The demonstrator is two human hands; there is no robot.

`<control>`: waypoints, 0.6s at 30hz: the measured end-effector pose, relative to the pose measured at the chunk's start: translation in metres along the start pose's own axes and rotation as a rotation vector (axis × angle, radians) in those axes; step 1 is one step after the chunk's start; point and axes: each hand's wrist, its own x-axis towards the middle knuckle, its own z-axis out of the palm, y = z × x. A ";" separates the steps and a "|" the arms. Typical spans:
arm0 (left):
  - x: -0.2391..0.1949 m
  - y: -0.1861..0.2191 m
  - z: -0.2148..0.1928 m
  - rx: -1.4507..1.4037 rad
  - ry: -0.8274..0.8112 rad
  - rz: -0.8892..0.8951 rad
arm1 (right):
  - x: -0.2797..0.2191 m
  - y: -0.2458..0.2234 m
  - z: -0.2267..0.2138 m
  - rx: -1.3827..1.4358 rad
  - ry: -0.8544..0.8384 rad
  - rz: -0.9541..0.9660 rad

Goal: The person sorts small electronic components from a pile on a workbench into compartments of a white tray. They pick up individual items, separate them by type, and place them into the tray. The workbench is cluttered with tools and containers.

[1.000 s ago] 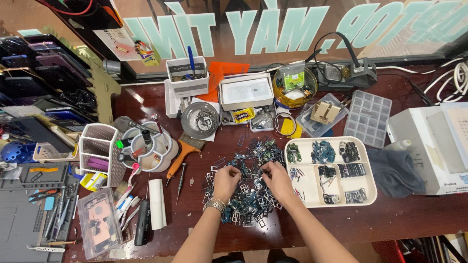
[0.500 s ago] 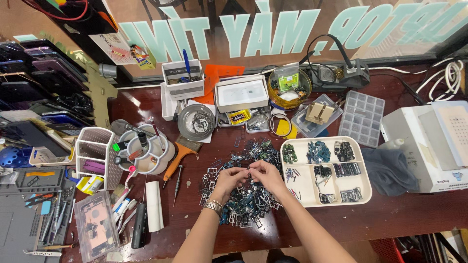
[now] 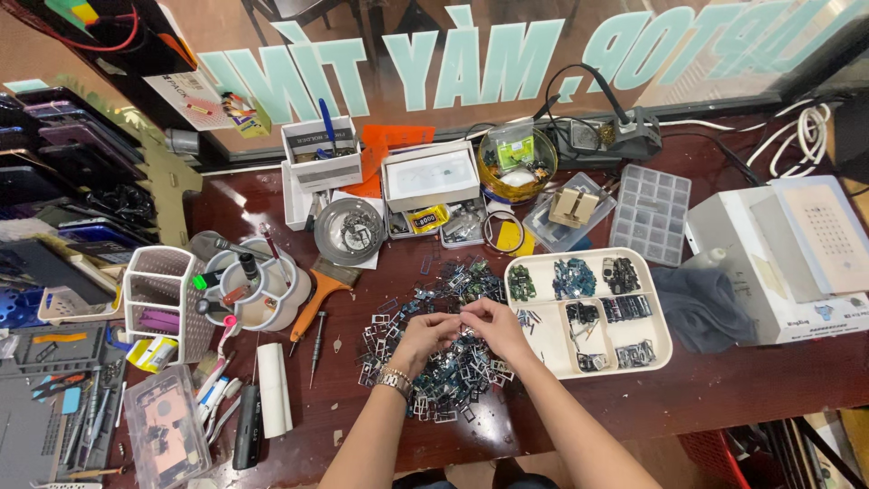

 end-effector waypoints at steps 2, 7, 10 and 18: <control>0.004 0.000 0.006 0.001 -0.012 -0.027 | 0.000 0.000 -0.008 0.025 0.007 0.040; 0.003 0.007 0.022 -0.102 -0.114 -0.043 | 0.002 0.002 -0.034 0.309 0.008 0.180; 0.001 0.014 0.032 -0.125 -0.152 -0.060 | 0.001 0.004 -0.051 0.445 0.015 0.185; 0.008 0.018 0.063 -0.052 -0.261 -0.072 | -0.021 -0.007 -0.086 0.278 -0.068 0.139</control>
